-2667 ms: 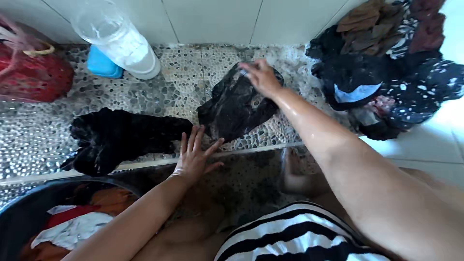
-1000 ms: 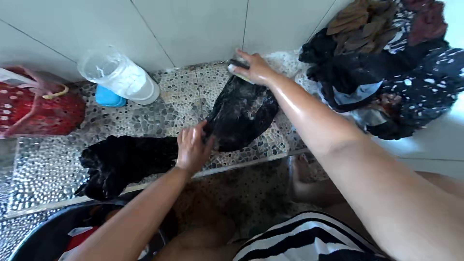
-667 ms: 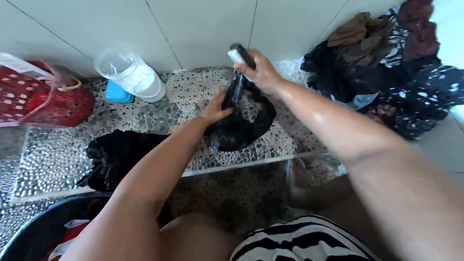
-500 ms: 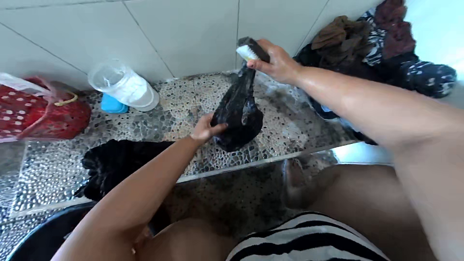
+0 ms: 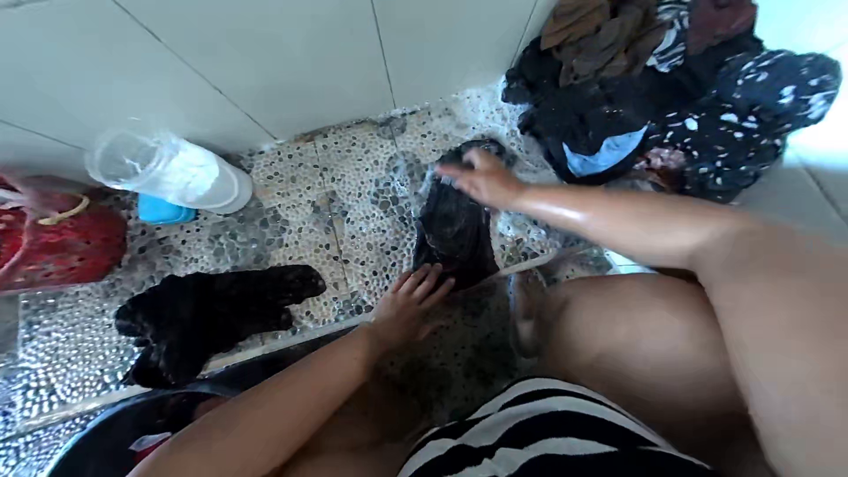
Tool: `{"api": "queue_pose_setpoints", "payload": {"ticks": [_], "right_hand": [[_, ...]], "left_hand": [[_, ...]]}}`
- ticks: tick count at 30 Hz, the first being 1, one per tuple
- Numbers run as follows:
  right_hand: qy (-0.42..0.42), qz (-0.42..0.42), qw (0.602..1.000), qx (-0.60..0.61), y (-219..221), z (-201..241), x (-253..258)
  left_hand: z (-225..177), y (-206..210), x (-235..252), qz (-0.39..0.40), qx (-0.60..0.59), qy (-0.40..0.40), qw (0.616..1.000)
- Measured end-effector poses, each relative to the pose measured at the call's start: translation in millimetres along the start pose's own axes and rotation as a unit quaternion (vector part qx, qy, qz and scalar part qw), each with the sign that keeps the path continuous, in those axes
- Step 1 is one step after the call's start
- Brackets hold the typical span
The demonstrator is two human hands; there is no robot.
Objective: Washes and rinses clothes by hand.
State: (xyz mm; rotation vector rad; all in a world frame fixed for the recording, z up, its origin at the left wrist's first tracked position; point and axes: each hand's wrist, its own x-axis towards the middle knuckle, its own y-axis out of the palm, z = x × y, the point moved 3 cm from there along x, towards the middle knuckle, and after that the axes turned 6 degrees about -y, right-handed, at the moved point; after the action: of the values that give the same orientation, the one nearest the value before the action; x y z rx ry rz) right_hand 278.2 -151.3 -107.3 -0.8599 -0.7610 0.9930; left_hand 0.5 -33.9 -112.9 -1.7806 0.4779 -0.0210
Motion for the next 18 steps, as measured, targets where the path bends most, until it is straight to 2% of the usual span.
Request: {"api": "queue_pose_setpoints", "payload": {"ticks": [1, 2, 3, 4, 5, 6, 7, 8, 9, 11, 12, 13, 14, 16, 17, 18], "right_hand": [[0.042, -0.003, 0.999, -0.034, -10.7, -21.5, 12.7], [0.094, 0.001, 0.995, -0.043, -18.6, -24.0, 20.4], [0.13, 0.005, 0.991, -0.032, -21.8, -6.1, 20.6], [0.122, -0.005, 0.993, -0.006, -15.4, 26.1, 14.0], [0.072, -0.017, 0.997, 0.029, 2.6, 61.5, -0.3], [0.008, -0.005, 0.998, 0.059, 21.1, 84.8, -16.8], [-0.047, 0.029, 0.996, 0.076, 29.0, 89.3, -25.9], [-0.064, 0.033, 0.995, 0.074, 27.5, 77.5, -23.7], [-0.042, 0.02, 0.998, 0.052, 19.4, 52.3, -15.0], [0.062, 0.007, 0.998, -0.017, -3.1, -3.8, -3.0], [0.115, 0.009, 0.993, -0.039, -12.1, -16.8, 1.0], [0.156, 0.015, 0.987, -0.043, -19.1, -11.3, 3.1], [0.161, 0.015, 0.986, -0.028, -19.9, 11.0, 1.4], [0.064, 0.006, 0.997, 0.039, 1.2, 62.5, -17.5], [0.037, 0.023, 0.995, 0.09, 8.8, 69.0, -26.9], [0.057, 0.035, 0.989, 0.13, 5.7, 58.1, -27.5]], "left_hand": [[-0.4, 2.0, -2.7, -0.011, 0.003, -0.004, 1.0], [-1.1, 3.8, -4.0, -0.022, 0.007, -0.005, 1.0], [-2.4, 5.0, -3.4, -0.041, 0.016, -0.003, 0.999], [-3.6, 6.0, -2.9, -0.063, 0.026, 0.0, 0.998], [-6.5, 7.7, -4.2, -0.078, 0.034, 0.002, 0.996], [-10.7, 10.9, -4.3, -0.095, 0.039, 0.003, 0.995], [-13.5, 13.5, -3.0, -0.11, 0.046, 0.004, 0.993], [-12.1, 13.2, -2.8, -0.111, 0.054, 0.005, 0.992], [-10.2, 11.7, -2.5, -0.105, 0.055, 0.007, 0.993], [-11.1, 10.5, -1.9, -0.088, 0.042, 0.006, 0.995], [-11.8, 8.0, -0.1, -0.076, 0.037, 0.004, 0.996], [-12.2, 4.4, 2.8, -0.063, 0.033, 0.0, 0.997], [-12.3, 1.5, 5.4, -0.056, 0.031, -0.002, 0.998], [-12.2, 3.7, 5.4, -0.081, 0.036, 0.004, 0.996], [-11.7, 8.1, 4.8, -0.101, 0.043, 0.01, 0.994], [-9.2, 10.0, 4.5, -0.109, 0.051, 0.013, 0.993]]}}
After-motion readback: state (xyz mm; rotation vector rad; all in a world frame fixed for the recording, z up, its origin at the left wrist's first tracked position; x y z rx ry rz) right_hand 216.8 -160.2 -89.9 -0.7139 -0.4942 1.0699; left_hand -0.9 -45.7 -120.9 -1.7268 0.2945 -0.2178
